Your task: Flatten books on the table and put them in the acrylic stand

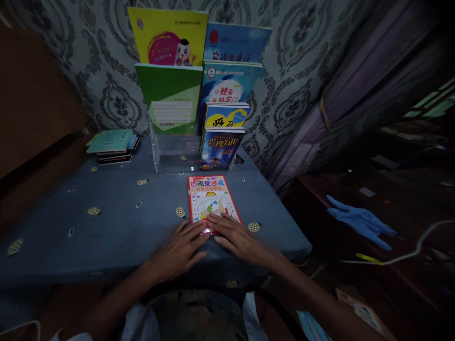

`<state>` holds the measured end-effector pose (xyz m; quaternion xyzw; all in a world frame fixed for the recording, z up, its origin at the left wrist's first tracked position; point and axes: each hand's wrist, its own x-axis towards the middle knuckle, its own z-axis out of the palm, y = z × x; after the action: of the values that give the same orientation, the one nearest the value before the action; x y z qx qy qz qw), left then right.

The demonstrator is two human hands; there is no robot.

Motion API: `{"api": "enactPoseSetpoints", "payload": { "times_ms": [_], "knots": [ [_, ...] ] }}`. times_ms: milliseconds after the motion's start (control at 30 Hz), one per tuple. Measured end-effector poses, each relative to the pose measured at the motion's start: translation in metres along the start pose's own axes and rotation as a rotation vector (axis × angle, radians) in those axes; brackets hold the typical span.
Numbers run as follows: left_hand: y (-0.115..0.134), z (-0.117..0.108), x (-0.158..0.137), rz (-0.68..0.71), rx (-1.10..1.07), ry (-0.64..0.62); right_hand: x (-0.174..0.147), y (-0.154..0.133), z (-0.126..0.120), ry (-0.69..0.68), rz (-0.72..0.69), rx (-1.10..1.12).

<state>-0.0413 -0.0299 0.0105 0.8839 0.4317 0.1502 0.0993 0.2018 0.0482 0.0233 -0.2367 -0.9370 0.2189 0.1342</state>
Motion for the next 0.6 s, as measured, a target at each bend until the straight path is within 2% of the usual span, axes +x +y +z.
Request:
{"api": "enactPoseSetpoints", "payload": {
  "times_ms": [133,300,467,600],
  "knots": [
    [0.002,-0.003,0.001,-0.011,0.0,-0.016,0.035,0.004,0.001,-0.067,-0.045,0.013],
    [0.002,-0.002,0.001,-0.025,-0.026,0.004,0.079,0.027,0.003,-0.136,-0.089,-0.022],
    [0.002,-0.003,0.001,-0.022,-0.036,-0.006,0.114,0.051,0.006,-0.033,-0.094,-0.068],
    [0.004,-0.006,0.001,-0.039,-0.058,-0.018,0.13,0.067,0.006,0.027,-0.074,-0.086]
  ]
}}
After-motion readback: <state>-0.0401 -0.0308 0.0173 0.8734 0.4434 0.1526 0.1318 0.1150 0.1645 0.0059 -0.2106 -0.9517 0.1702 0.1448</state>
